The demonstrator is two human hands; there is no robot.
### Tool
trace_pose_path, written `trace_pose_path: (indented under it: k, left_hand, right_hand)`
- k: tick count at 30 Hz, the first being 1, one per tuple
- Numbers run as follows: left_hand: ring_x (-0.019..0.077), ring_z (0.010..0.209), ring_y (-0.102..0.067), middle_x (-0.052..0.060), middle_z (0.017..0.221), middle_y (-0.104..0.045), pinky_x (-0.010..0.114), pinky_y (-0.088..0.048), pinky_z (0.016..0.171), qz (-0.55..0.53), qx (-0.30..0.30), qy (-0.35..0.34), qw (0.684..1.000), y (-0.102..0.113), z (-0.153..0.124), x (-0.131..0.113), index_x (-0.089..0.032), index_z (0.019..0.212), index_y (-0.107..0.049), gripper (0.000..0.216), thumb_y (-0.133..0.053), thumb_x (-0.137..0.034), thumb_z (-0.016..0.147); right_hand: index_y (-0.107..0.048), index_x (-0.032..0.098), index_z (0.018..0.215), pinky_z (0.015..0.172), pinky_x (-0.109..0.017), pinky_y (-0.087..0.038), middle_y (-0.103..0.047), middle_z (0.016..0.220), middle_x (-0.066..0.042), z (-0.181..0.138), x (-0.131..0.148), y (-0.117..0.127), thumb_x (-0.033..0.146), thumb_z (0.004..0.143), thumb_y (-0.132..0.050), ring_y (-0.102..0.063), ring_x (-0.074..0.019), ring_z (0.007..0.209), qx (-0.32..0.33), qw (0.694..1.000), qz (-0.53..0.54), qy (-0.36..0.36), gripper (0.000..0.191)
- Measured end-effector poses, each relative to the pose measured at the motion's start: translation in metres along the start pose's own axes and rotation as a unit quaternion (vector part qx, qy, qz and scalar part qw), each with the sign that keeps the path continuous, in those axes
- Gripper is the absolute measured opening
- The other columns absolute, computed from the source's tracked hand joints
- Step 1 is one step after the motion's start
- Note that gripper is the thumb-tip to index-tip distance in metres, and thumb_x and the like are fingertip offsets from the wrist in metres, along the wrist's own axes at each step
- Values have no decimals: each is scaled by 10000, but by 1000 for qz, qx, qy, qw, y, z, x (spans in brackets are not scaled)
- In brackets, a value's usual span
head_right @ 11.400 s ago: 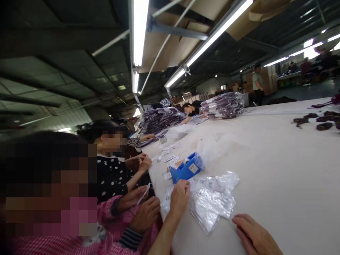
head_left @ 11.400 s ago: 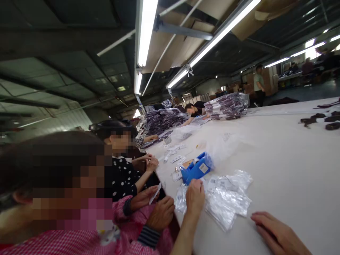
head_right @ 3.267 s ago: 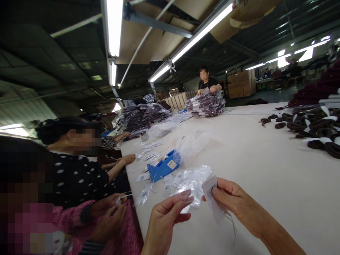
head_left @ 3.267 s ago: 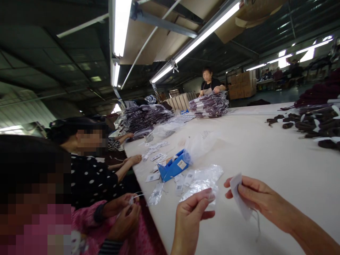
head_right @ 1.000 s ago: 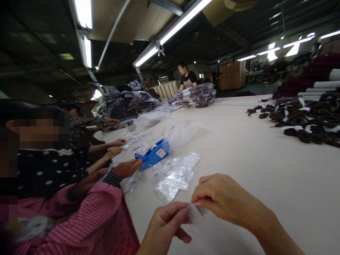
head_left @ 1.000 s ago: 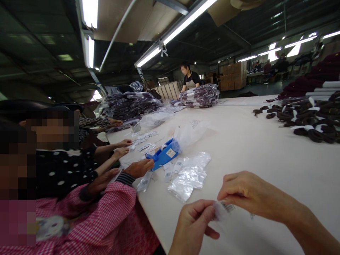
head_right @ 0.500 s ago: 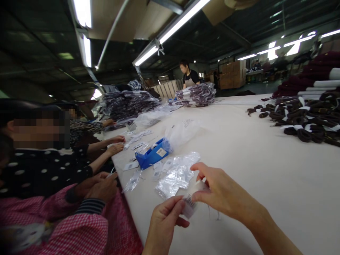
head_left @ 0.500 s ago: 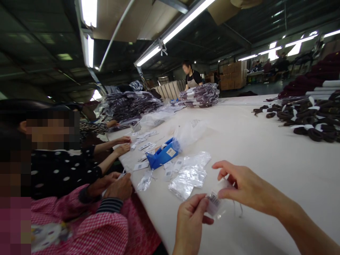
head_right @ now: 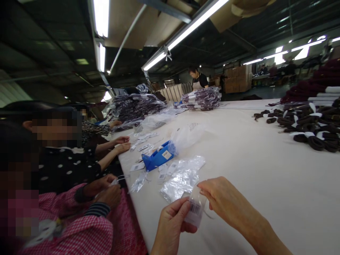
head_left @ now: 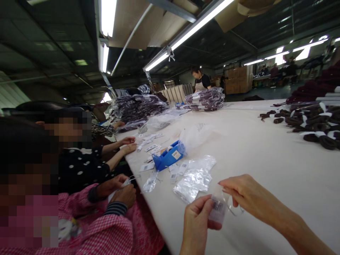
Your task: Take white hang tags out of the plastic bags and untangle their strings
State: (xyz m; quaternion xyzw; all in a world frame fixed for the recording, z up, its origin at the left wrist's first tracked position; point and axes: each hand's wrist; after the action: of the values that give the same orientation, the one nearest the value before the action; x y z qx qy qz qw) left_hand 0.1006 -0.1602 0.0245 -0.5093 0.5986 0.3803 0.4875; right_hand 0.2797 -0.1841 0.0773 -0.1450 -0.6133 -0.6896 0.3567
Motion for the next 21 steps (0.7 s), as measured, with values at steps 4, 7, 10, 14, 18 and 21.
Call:
trace_pose_path:
  k: [4, 7, 10, 14, 18, 21]
  left_hand:
    - [189, 694, -630, 53, 793, -714, 245, -497, 551, 117, 26, -87, 989, 7, 0, -2, -192, 911, -763, 272, -637, -386, 769]
    - [215, 895, -640, 25, 907, -737, 270, -478, 805, 210, 14, -162, 964, 13, -1, -6, -250, 908, -767, 197, -616, -322, 804]
    - [208, 876, -644, 2, 891, -744, 262, -460, 813, 227, 23, -161, 960, 16, -2, -9, -264, 925, -761, 194, -604, -288, 815]
    - [187, 777, -625, 11, 808, -733, 244, -459, 717, 158, 47, -138, 977, 13, -4, -8, -212, 889, -759, 198, -588, -282, 820]
    - [134, 646, -552, -6, 678, -669, 213, -416, 616, 83, 27, -113, 990, 9, -2, -4, -167, 770, -738, 144, -635, -268, 771]
    - [108, 599, -513, -19, 645, -639, 203, -400, 589, 27, 23, -94, 995, 8, -1, -4, -156, 718, -712, 112, -655, -249, 744]
  right_hand:
    - [-550, 225, 783, 495, -207, -332, -560, 507, 58, 0, 0, -5, 225, 930, -415, -548, -121, 478, -14, 998, 34, -54, 200]
    - [-502, 230, 749, 493, -193, -339, -567, 504, 67, -1, 0, -6, 251, 938, -420, -548, -113, 475, -27, 996, 58, -65, 207]
    - [-482, 233, 747, 488, -191, -336, -567, 506, 69, -2, -1, -6, 257, 938, -422, -543, -114, 474, -29, 996, 59, -62, 201]
    - [-475, 236, 768, 493, -189, -346, -559, 505, 73, -2, -3, -10, 256, 935, -422, -554, -118, 483, -23, 995, 67, -66, 176]
    - [-483, 235, 781, 505, -194, -351, -551, 491, 70, -1, -2, -17, 272, 942, -417, -557, -125, 484, -9, 996, 74, -49, 178]
    - [-493, 227, 773, 501, -196, -351, -561, 506, 58, 0, 3, -23, 269, 949, -393, -560, -126, 479, 2, 997, 67, -38, 207]
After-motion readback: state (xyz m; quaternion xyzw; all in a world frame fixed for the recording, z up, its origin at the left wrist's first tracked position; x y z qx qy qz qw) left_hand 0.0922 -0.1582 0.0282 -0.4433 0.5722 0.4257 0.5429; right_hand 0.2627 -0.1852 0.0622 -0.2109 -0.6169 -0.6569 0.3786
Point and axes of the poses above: each hand's wrist, its own z-axis towards the middle knuckle, its own y-axis out of the back of the hand, x = y × z
